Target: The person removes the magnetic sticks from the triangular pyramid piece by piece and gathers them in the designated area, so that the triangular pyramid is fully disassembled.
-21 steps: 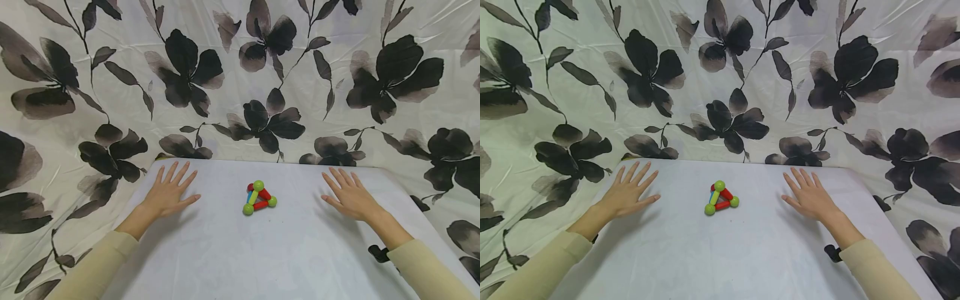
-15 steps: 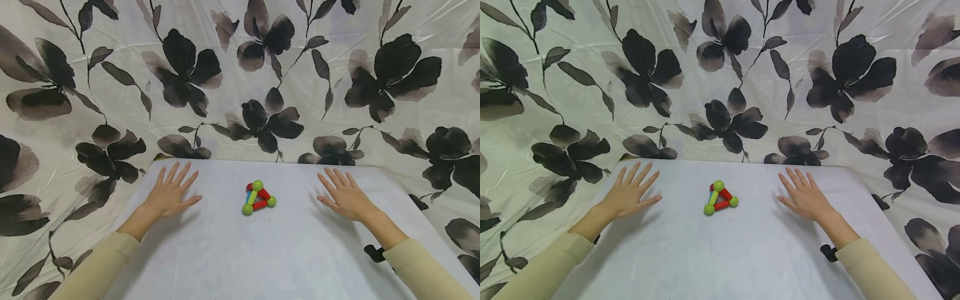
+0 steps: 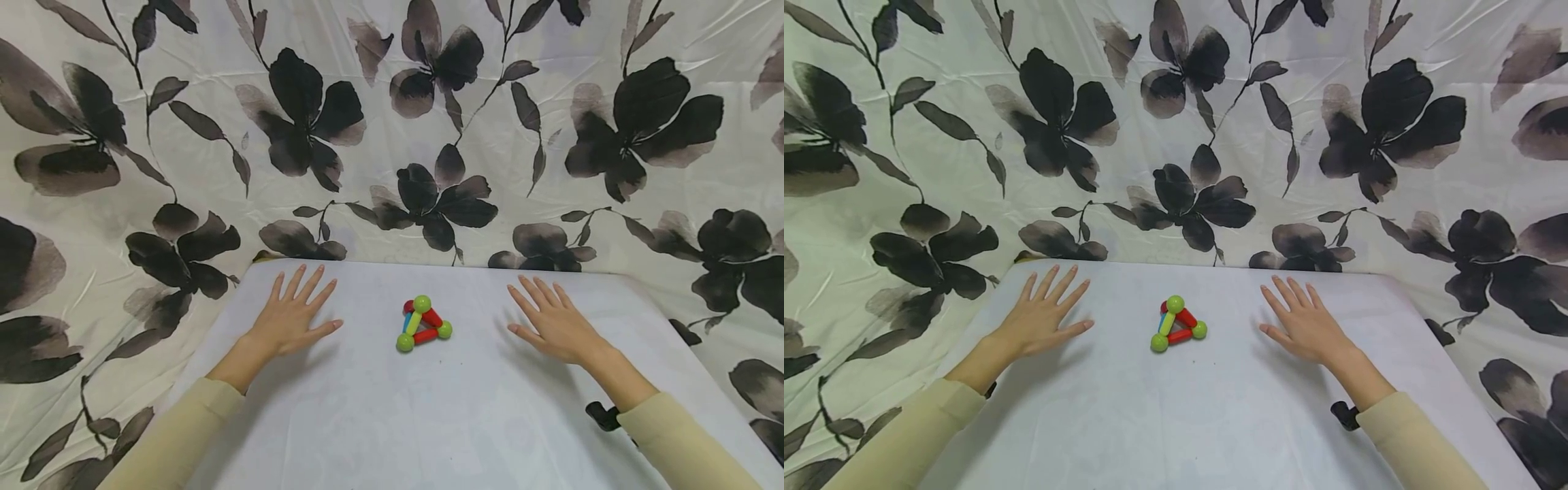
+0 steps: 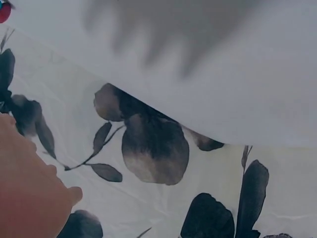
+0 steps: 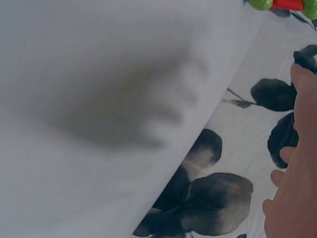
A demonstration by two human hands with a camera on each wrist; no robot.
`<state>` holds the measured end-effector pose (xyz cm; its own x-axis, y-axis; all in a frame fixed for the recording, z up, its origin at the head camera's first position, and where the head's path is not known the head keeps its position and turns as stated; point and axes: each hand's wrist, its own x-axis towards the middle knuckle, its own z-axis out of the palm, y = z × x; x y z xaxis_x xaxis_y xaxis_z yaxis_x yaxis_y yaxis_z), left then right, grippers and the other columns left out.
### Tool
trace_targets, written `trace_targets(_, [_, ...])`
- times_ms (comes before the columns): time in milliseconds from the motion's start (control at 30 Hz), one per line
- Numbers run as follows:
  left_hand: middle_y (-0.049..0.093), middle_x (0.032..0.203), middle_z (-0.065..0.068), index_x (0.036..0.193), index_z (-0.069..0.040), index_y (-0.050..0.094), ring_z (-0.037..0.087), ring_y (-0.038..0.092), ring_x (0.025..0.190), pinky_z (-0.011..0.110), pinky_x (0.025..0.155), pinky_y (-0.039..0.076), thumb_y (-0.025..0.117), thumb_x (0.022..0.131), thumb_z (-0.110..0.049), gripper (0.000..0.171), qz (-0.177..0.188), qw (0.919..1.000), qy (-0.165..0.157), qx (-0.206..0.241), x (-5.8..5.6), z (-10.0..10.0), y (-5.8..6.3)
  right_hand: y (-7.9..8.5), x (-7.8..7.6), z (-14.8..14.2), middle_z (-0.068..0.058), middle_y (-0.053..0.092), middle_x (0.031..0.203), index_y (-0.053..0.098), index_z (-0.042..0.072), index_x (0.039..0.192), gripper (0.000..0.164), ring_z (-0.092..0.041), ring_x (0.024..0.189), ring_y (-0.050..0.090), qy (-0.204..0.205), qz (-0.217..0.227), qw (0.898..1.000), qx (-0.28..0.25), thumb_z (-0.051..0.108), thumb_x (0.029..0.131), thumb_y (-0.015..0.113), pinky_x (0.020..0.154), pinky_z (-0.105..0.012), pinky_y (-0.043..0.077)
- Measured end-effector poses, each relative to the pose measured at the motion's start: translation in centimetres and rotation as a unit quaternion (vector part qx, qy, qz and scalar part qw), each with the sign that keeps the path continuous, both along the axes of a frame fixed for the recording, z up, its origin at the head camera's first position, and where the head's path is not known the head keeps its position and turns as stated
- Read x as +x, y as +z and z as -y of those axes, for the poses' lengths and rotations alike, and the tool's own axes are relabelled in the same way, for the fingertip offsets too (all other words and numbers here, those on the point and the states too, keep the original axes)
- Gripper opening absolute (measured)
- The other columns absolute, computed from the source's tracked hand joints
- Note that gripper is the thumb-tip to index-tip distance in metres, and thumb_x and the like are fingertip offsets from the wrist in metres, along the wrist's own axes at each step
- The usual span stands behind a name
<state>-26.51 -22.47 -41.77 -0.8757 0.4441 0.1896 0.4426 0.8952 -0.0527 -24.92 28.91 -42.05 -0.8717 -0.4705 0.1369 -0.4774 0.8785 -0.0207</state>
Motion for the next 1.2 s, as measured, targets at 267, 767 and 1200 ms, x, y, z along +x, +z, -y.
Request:
trace_targets(267, [0.011,0.172,0.009,0.163,-0.022,0.029,0.039,-0.002,0.157,0.066,0.119,-0.003,0.041,0.097,-0.073,0.084,0.004,0.9999,-0.01,0.011,-0.4,-1.0,-0.8,-0.3,0.0,0.9,-0.018,0.017,0.169,0.028,0.011,0.162,0.075,-0.043,0.154,0.014,0.01,-0.015,1.0,-0.013,0.052,0.104,0.051,0.12,-0.064,0.008])
trace_targets(767, [0.016,0.17,0.012,0.161,-0.021,0.033,0.043,0.005,0.155,0.071,0.117,0.009,0.054,0.094,-0.07,0.086,0.02,0.9988,-0.037,0.026,-0.2,-4.1,-0.7,-1.4,-0.3,3.9,-0.02,0.025,0.165,0.029,0.009,0.161,0.075,-0.044,0.149,0.025,0.047,-0.009,0.995,-0.084,0.048,0.103,0.056,0.118,-0.063,0.019])
trace_targets(1200, [0.033,0.162,0.011,0.158,-0.019,0.039,0.042,0.029,0.148,0.064,0.116,0.025,0.064,0.093,-0.062,0.082,0.03,0.9934,-0.055,0.095,-0.3,-6.3,-1.0,-1.5,-0.2,6.0,-0.017,0.039,0.157,0.034,0.008,0.158,0.075,-0.041,0.142,0.039,0.043,0.041,0.984,-0.171,0.038,0.098,0.068,0.111,-0.065,0.032])
